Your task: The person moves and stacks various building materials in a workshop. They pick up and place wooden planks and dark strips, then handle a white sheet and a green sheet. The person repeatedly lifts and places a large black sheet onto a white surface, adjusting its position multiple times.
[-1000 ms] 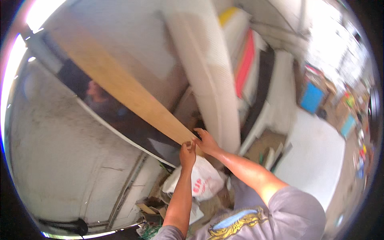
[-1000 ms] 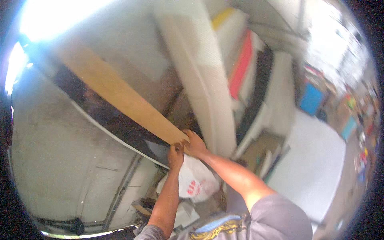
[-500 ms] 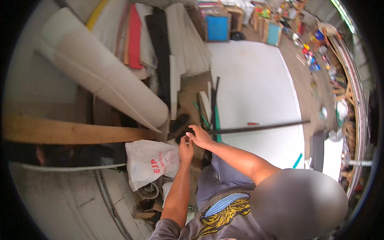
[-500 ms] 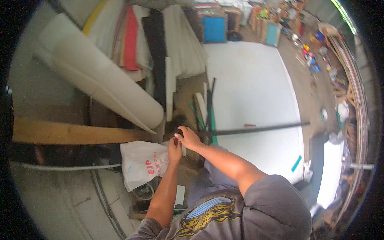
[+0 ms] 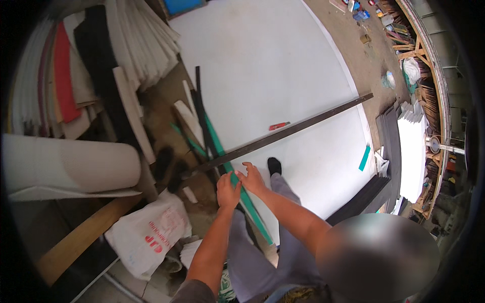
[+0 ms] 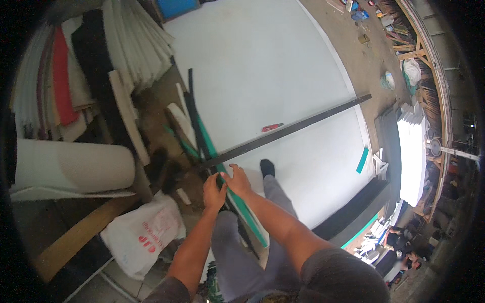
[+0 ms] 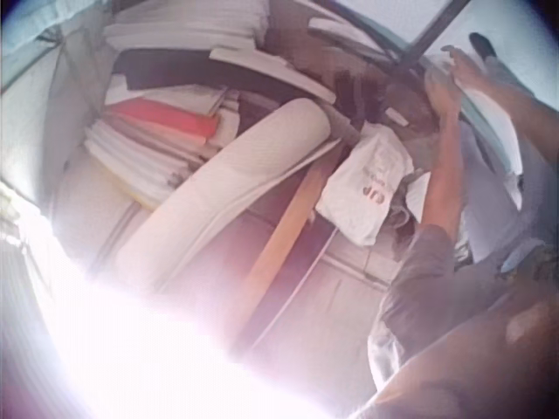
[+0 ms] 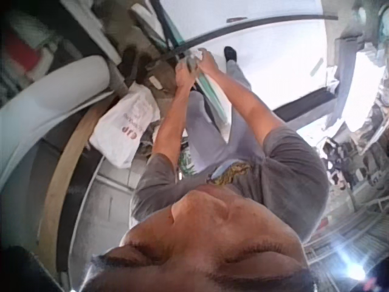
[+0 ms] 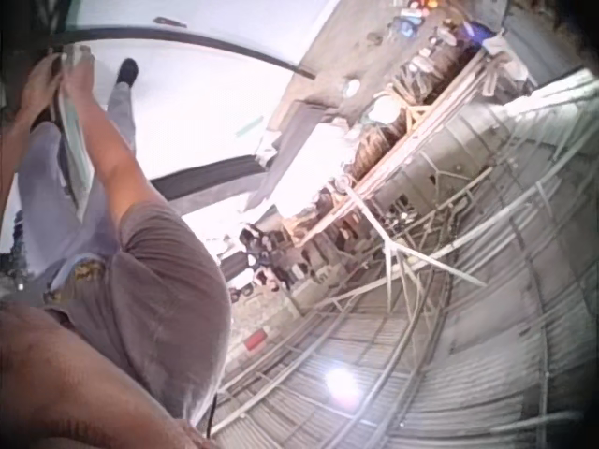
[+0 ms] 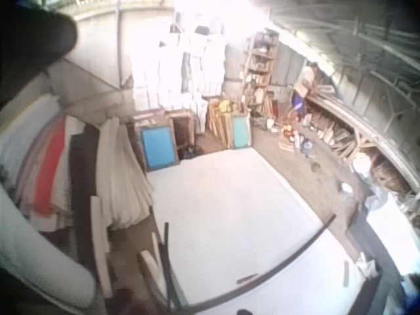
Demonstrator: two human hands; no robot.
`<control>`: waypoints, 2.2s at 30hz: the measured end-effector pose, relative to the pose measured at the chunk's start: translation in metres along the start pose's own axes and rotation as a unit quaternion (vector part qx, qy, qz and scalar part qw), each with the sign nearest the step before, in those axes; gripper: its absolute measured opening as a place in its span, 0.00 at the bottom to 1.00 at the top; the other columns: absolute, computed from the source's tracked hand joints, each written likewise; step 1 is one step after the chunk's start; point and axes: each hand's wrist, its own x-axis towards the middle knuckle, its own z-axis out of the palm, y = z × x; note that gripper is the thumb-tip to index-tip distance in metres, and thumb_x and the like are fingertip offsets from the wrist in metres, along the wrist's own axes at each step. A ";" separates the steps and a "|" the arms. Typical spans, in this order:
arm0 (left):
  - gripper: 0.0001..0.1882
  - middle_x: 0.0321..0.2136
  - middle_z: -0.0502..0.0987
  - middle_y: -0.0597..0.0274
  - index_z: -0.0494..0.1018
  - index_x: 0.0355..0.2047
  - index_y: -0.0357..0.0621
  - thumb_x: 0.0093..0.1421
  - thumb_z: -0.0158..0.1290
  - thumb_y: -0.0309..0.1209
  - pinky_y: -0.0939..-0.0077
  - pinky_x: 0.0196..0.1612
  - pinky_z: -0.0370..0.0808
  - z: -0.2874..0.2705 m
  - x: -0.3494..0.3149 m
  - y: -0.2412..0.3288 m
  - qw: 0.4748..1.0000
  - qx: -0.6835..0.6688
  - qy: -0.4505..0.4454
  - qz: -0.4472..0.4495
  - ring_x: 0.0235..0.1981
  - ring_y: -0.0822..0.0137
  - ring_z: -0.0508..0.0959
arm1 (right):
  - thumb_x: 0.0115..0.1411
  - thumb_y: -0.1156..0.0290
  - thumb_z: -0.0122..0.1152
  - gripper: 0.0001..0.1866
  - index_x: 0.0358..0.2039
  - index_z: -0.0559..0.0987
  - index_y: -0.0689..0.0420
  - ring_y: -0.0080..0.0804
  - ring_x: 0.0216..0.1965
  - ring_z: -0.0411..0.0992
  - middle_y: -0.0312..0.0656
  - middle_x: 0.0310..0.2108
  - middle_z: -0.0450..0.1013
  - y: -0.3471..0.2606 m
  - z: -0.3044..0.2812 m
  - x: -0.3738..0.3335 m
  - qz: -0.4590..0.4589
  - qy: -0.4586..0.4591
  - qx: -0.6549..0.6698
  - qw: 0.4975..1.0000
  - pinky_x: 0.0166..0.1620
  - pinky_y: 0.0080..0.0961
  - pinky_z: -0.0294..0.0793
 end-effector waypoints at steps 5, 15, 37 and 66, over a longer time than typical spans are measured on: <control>0.40 0.64 0.68 0.43 0.64 0.66 0.41 0.58 0.67 0.42 0.49 0.71 0.58 0.133 0.085 -0.063 0.989 0.128 -0.077 0.004 0.69 0.40 0.62 | 0.56 0.44 0.74 0.46 0.62 0.68 0.66 0.61 0.53 0.76 0.67 0.47 0.77 0.142 0.023 0.112 0.132 0.015 0.010 0.991 0.56 0.46 0.74; 0.44 0.69 0.61 0.47 0.59 0.70 0.44 0.59 0.66 0.42 0.48 0.74 0.54 0.268 0.198 -0.141 0.921 0.356 -0.146 0.064 0.72 0.46 0.58 | 0.52 0.52 0.80 0.61 0.69 0.45 0.61 0.55 0.60 0.68 0.60 0.65 0.60 0.284 0.037 0.267 0.413 0.150 0.238 0.866 0.49 0.57 0.82; 0.35 0.40 0.82 0.45 0.70 0.52 0.45 0.46 0.66 0.47 0.51 0.49 0.78 0.050 0.035 -0.002 0.955 0.242 -0.169 -0.019 0.43 0.43 0.82 | 0.47 0.43 0.80 0.63 0.71 0.49 0.56 0.49 0.48 0.73 0.55 0.55 0.68 0.246 -0.169 0.141 0.396 0.231 0.503 0.733 0.49 0.55 0.77; 0.27 0.23 0.79 0.40 0.75 0.38 0.34 0.62 0.63 0.51 0.55 0.30 0.76 -0.193 -0.064 0.369 0.940 -0.102 0.167 0.279 0.28 0.39 0.82 | 0.64 0.70 0.68 0.19 0.51 0.71 0.57 0.26 0.34 0.76 0.38 0.39 0.75 -0.325 -0.464 -0.139 -0.364 0.208 0.565 0.710 0.37 0.28 0.78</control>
